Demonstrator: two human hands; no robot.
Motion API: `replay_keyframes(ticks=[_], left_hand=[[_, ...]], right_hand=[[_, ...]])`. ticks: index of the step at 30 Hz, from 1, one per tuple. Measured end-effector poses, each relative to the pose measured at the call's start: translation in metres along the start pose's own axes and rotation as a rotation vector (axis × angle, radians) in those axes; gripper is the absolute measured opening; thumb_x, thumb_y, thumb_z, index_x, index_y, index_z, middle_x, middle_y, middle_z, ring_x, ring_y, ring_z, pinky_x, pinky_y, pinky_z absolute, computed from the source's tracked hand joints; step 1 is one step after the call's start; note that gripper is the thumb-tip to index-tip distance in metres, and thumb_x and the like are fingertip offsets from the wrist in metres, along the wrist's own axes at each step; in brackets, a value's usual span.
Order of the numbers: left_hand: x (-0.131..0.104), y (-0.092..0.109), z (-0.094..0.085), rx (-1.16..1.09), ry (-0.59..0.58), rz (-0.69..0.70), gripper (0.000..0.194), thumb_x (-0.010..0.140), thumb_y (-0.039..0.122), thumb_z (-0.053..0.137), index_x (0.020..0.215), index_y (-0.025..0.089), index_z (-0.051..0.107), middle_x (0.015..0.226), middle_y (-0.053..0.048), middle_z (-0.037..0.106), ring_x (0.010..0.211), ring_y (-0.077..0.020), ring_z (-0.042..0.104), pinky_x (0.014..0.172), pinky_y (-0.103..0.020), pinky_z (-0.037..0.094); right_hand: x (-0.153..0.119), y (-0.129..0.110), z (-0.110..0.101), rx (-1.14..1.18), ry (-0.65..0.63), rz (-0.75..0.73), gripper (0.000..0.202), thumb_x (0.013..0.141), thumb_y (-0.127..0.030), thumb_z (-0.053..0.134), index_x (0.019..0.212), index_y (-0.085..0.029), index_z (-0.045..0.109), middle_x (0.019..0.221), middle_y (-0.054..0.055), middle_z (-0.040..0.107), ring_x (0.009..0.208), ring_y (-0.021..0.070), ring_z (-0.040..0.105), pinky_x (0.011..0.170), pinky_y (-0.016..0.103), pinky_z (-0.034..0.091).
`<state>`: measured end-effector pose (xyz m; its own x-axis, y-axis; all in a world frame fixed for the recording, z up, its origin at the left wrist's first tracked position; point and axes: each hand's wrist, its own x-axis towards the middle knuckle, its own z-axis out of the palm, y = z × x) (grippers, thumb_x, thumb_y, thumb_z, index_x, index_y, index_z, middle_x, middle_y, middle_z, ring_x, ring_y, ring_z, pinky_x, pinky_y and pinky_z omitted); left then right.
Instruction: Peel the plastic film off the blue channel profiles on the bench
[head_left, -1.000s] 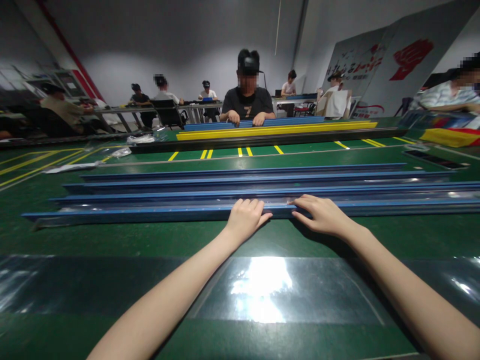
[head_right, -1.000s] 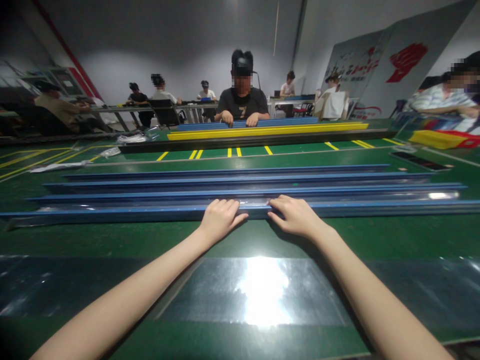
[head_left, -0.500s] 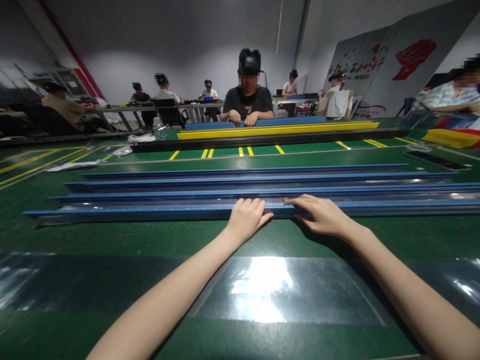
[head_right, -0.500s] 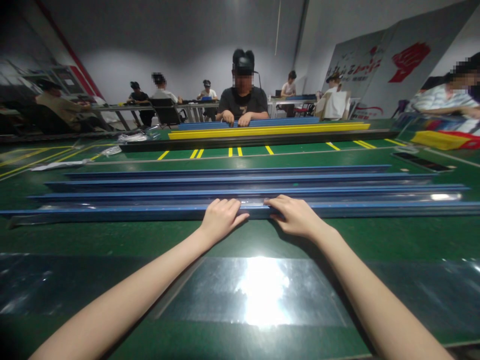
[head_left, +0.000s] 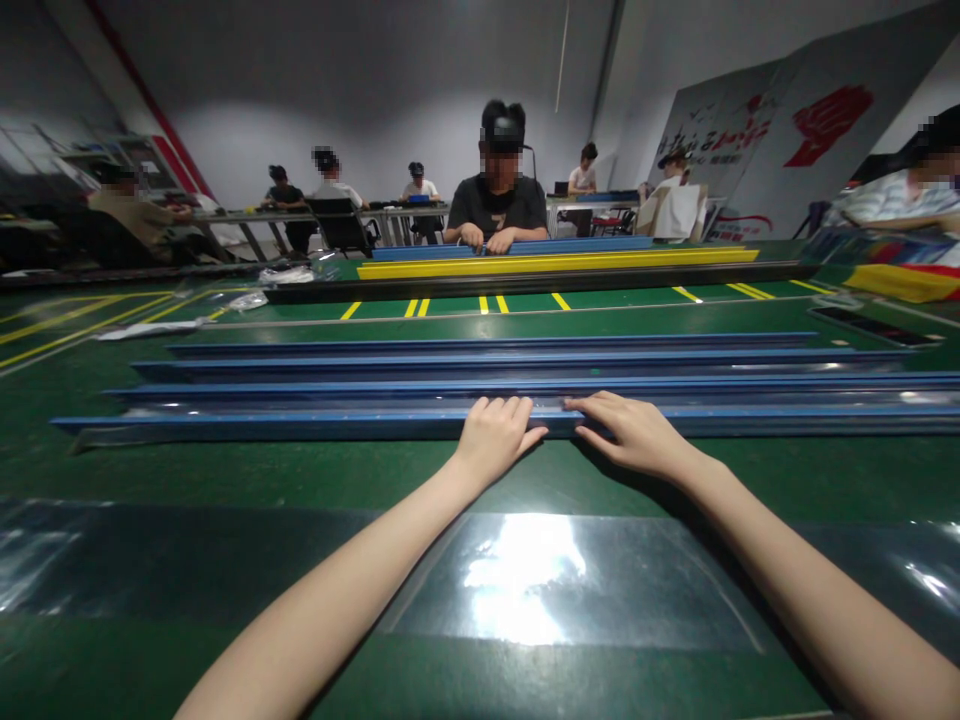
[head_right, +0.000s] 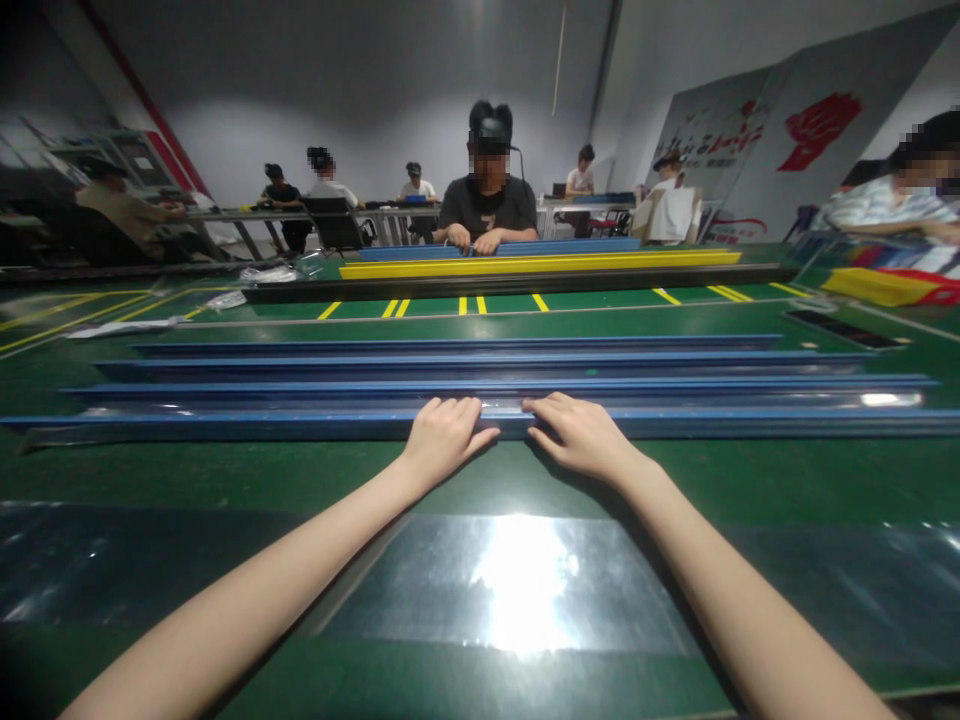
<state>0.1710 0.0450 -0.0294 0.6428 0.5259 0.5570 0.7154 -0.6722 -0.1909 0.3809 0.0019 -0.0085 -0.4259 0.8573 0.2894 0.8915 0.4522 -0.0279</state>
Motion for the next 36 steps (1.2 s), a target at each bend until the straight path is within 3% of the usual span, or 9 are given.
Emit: replay_keyframes(ticks=[36], left_hand=[[0.0005, 0.0014, -0.0004, -0.007, -0.016, -0.018, 0.033, 0.083, 0.047, 0.043, 0.08, 0.016, 0.053, 0.07, -0.005, 0.06, 0.07, -0.0199, 0.054, 0.061, -0.031, 0.029]], right_hand=[[-0.0002, -0.0025, -0.0008, -0.011, 0.014, 0.005, 0.038, 0.084, -0.031, 0.037, 0.117, -0.019, 0.052, 0.112, 0.008, 0.059, 0.101, 0.0195, 0.054, 0.081, 0.033, 0.045]])
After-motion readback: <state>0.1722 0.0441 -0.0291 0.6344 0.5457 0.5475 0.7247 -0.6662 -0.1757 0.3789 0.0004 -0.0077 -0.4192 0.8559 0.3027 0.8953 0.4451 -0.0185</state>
